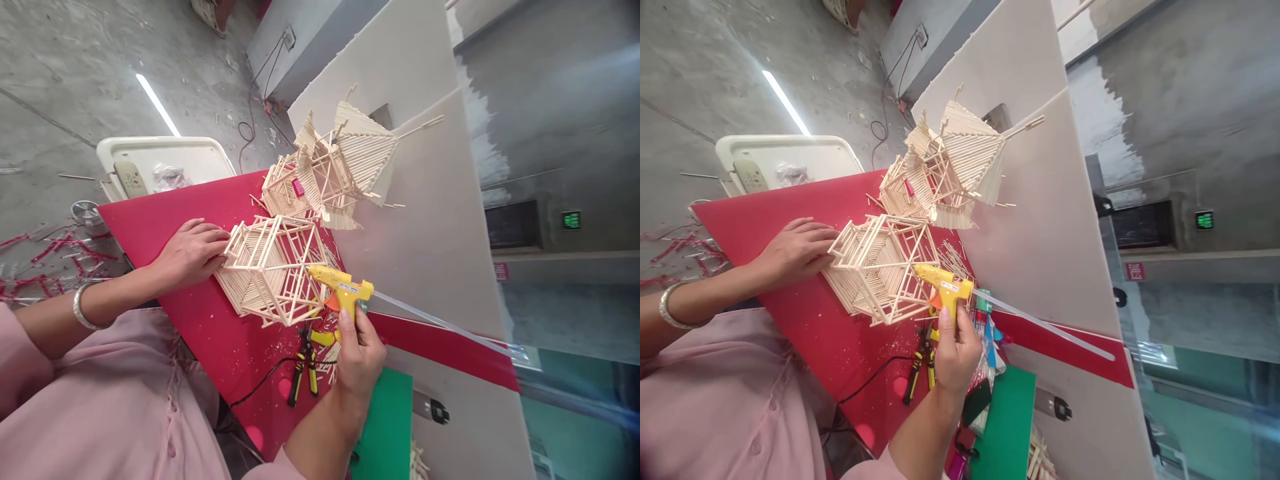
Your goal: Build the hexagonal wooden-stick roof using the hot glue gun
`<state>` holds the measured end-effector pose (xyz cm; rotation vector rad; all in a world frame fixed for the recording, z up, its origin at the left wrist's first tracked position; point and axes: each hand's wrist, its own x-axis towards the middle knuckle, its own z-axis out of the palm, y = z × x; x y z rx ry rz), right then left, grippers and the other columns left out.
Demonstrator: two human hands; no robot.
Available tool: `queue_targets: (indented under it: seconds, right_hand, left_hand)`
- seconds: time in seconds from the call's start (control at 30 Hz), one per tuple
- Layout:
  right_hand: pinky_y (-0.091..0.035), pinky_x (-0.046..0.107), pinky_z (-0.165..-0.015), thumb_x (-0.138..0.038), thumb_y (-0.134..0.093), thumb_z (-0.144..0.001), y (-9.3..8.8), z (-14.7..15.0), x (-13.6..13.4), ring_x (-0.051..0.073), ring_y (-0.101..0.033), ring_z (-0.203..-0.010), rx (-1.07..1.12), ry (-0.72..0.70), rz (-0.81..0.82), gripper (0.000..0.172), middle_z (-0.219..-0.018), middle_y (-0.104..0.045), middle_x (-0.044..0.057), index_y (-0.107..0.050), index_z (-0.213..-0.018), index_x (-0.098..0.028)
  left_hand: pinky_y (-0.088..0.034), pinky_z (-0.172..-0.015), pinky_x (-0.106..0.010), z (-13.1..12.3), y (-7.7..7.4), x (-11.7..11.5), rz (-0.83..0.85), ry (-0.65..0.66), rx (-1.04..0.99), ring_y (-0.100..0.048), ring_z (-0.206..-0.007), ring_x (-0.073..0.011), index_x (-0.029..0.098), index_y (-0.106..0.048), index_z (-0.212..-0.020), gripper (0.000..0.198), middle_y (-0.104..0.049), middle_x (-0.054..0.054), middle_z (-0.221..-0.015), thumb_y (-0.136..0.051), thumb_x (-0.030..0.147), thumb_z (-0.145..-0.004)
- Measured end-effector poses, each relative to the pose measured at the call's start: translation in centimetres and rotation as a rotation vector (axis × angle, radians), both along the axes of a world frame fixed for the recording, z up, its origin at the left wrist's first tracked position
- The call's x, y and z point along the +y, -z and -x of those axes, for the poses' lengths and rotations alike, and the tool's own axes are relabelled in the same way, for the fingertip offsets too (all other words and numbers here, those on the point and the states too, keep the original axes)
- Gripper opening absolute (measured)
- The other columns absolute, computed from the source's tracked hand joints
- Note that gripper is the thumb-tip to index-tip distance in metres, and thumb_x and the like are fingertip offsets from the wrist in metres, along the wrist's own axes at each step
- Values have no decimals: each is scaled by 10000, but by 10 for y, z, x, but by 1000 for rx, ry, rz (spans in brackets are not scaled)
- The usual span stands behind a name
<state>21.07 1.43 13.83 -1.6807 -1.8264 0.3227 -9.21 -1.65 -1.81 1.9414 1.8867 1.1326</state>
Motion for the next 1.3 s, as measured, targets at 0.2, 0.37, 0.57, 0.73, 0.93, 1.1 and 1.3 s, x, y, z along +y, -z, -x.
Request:
queue_targets:
  seconds: [0.2,0.37,0.57,0.73,0.93,1.1,1.3]
  right_hand:
    - [-550,388,-947,-617,-687,-825,-7,3,-2,308,-681,-1119,-43,-2,-18,580,-1216,-727,120,-773,-1177,-164]
    - [-553,392,-950,-571,-676,-857,-9,0,-9,310,-696,-1096,-79,3,-106,558,-1182,-740,121,-761,-1215,-152]
    - [-576,396,-926,-510,-702,-858,-14,3,-19,312,-712,-1065,-128,-93,-172,441,-1158,-752,95,-794,-1144,-187]
    - [-577,382,-936,-484,-701,-874,-10,11,-15,303,-709,-1086,-193,-160,-211,430,-1178,-744,121,-785,-1159,-173]
    - [-570,399,-967,-445,-706,-879,-12,10,-21,305,-712,-1090,-229,-129,-310,412,-1186,-741,125,-779,-1179,-173]
    - [-596,374,-879,-432,-707,-883,-12,15,-27,302,-731,-1017,-258,-238,-297,405,-1125,-755,135,-784,-1169,-156]
    - [-567,390,-933,-408,-702,-898,-11,21,-25,297,-712,-1061,-154,-111,-405,414,-1175,-742,114,-749,-1237,-175]
  left_hand:
    - [-470,-1074,-524,1,1,1,-4,5,18,-683,-1150,-251,223,-773,-1014,500,-760,-50,-1191,-308,404,-974]
    - [-452,-1097,-515,0,0,0,40,12,-2,-669,-1174,-242,223,-772,-1003,525,-752,-46,-1205,-286,416,-955]
    - [-435,-1090,-501,1,-1,-1,11,27,10,-669,-1160,-258,227,-758,-995,432,-751,-70,-1207,-348,360,-981]
    - [-406,-1087,-494,2,5,-1,-13,34,1,-657,-1168,-271,278,-748,-995,325,-746,-58,-1213,-430,336,-970]
    - [-403,-1083,-495,1,6,-1,-26,34,-8,-655,-1150,-269,284,-763,-961,315,-744,-55,-1215,-449,311,-958]
    - [-412,-1073,-511,1,2,-2,-27,36,28,-644,-1152,-277,269,-743,-728,337,-703,-52,-1294,-478,291,-936]
    - [-391,-1103,-526,2,4,-3,-24,97,40,-612,-1222,-309,262,-748,-692,270,-689,-63,-1316,-558,303,-879]
